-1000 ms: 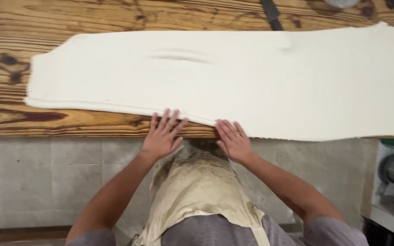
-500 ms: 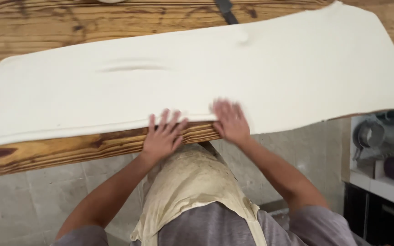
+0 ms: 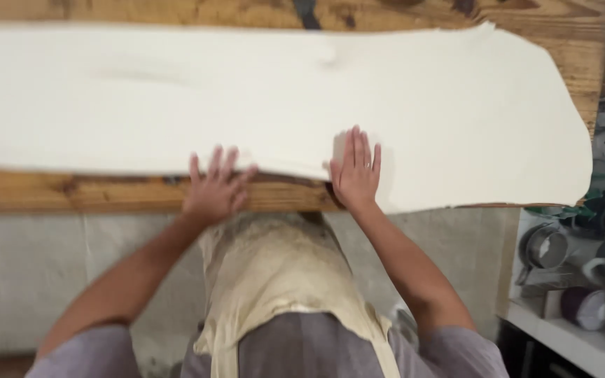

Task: Cutting dough into strips, rolling them into cylinders, and placing them on a baking tray

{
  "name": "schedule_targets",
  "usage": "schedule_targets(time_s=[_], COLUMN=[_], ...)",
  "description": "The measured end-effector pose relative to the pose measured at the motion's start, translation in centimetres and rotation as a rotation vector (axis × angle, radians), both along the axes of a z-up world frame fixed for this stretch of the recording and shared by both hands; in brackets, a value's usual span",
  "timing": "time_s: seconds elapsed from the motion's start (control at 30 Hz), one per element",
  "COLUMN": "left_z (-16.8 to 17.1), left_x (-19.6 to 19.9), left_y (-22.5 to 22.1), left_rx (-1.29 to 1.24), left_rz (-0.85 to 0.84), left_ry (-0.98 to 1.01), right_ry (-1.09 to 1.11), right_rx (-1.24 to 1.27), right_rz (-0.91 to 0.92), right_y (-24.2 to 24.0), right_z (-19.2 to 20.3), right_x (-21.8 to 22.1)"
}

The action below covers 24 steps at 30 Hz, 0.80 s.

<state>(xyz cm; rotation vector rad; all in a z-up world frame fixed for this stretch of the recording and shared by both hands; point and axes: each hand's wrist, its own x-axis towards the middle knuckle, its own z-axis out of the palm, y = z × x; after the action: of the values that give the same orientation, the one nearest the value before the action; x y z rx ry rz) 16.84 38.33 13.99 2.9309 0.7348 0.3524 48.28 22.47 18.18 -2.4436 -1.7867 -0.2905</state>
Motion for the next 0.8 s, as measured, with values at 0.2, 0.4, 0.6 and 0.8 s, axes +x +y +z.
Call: schedule_targets(time_s=[0.2, 0.4, 0.6, 0.8], left_z=[3.3, 5.5, 3.4, 3.6], left_x=[1.0, 3.6, 13.4, 19.2], left_y=[-1.1, -4.8, -13.0, -12.8], left_rx=[-0.037, -0.018, 0.142, 0.009], left_rz=[0.044, 0.161, -0.157, 0.056], left_ry=[0.016, 0.035, -0.147, -0.015], right_ry=[0.064, 0.006, 0.134, 0.094], right_rx=[-0.015, 0.007, 0.013, -0.029], right_rz=[0.393, 0.094, 0.338, -0.090], right_y=[-10.3, -5.3, -14.9, -8.7], right_z=[-5.7, -0.3, -1.8, -0.5], right_x=[-1.5, 7.3, 1.3, 13.9])
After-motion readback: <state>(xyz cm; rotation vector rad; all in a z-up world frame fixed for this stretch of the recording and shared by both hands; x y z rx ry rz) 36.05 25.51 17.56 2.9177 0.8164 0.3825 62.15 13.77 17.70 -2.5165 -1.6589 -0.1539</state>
